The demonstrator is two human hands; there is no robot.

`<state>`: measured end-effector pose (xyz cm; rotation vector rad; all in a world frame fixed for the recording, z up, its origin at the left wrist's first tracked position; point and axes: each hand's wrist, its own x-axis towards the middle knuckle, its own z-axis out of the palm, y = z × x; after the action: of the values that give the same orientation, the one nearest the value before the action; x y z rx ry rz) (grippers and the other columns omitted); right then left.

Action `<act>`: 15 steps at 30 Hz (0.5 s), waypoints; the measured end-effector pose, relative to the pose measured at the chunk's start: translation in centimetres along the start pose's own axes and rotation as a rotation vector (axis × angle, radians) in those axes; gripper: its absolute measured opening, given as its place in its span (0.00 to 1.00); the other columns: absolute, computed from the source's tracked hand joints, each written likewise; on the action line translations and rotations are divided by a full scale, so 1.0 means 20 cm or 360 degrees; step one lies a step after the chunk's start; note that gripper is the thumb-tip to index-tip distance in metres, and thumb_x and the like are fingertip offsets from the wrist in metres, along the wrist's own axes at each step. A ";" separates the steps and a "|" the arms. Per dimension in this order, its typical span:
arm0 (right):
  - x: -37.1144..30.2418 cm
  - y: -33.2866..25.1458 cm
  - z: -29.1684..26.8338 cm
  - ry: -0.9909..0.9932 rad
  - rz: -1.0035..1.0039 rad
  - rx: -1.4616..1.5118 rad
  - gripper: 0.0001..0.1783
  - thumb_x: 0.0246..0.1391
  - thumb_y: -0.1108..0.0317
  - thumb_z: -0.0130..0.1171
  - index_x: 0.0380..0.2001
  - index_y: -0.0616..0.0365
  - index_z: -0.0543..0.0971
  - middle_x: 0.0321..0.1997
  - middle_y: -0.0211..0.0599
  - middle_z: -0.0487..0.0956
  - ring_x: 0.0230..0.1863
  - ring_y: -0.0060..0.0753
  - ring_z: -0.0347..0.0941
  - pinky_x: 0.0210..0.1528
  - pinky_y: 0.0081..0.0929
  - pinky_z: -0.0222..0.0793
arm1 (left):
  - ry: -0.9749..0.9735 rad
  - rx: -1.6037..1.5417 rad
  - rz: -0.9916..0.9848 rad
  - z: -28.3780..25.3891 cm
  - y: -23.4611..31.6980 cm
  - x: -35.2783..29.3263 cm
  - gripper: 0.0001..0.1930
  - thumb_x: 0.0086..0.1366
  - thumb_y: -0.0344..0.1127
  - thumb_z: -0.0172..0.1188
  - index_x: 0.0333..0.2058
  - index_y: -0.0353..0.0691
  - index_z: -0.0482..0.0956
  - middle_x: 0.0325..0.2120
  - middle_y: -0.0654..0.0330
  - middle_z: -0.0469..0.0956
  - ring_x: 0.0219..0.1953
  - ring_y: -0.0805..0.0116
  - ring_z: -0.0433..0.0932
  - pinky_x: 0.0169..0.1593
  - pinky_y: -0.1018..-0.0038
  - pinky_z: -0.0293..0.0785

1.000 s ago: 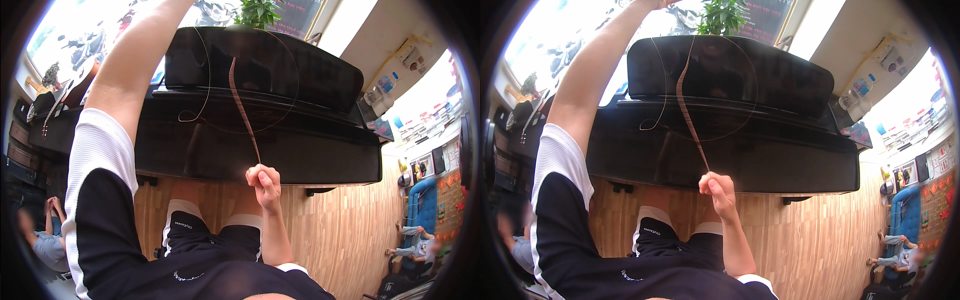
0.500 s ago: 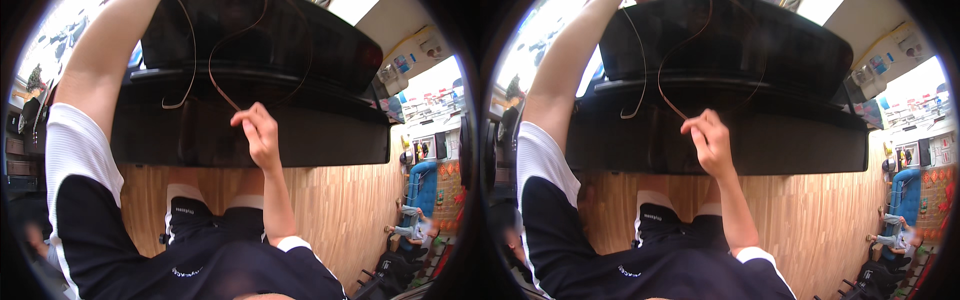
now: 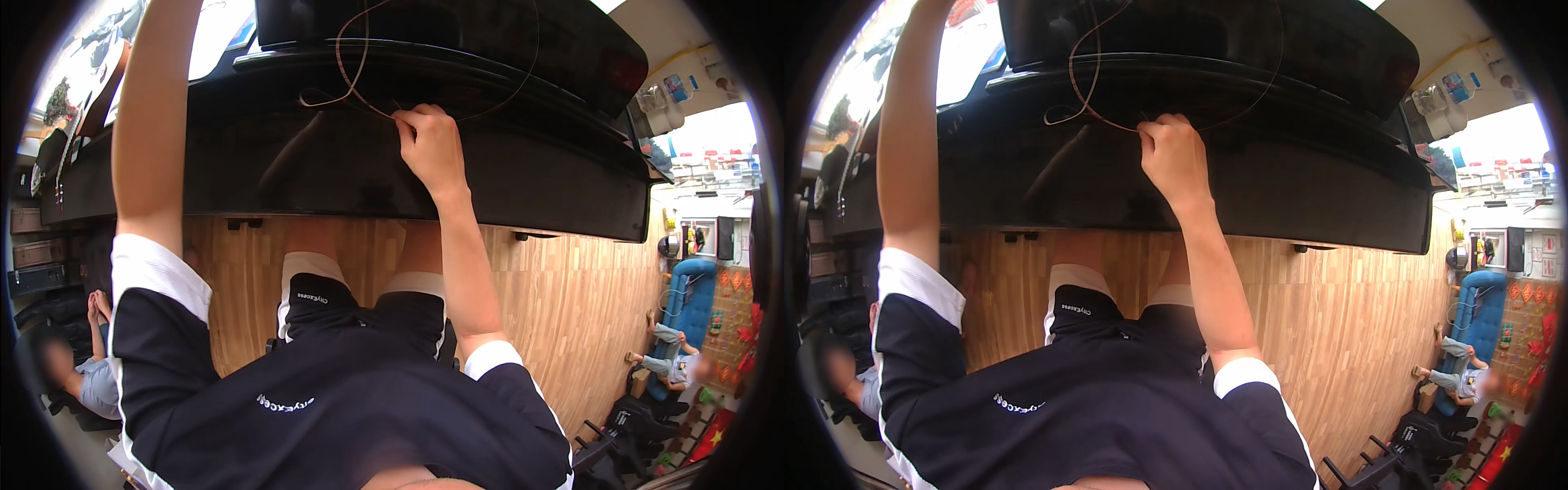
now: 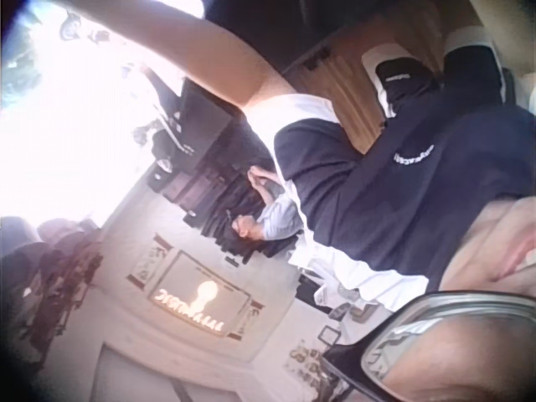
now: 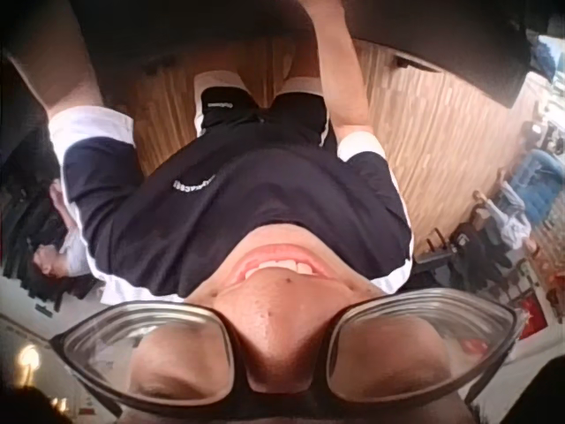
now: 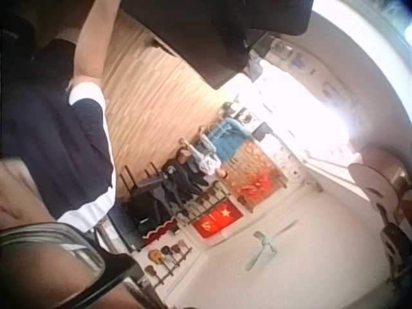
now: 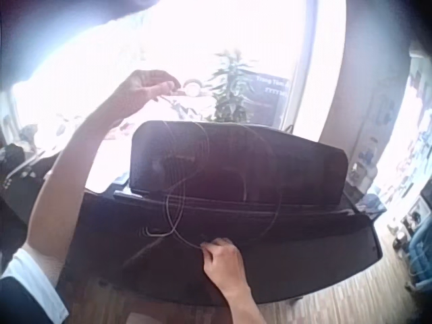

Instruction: The person sits at a grand piano and repeatedly picks up thin metal piano strings from the piano surface. They manipulate the strings by hand, forming loops and straightening them, then place them back on the piano. The person briefly plays the piano keys before resuming string handling.

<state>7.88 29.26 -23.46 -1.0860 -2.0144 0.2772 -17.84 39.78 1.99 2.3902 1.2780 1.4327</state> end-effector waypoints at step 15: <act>0.06 -0.05 0.08 -0.0088 0.0104 -0.0007 0.12 0.48 0.79 0.62 0.38 0.61 0.86 0.31 0.46 0.82 0.33 0.44 0.82 0.39 0.33 0.76 | 0.0401 -0.0506 -0.0846 0.46 -0.12 -1.61 0.06 0.66 0.27 0.59 0.37 0.34 0.85 0.27 0.63 0.82 0.28 0.79 0.77 0.34 0.80 0.73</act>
<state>5.73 29.78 -23.29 -1.1600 -2.0312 0.3404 -19.29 22.49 -26.68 1.5529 1.4559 1.6322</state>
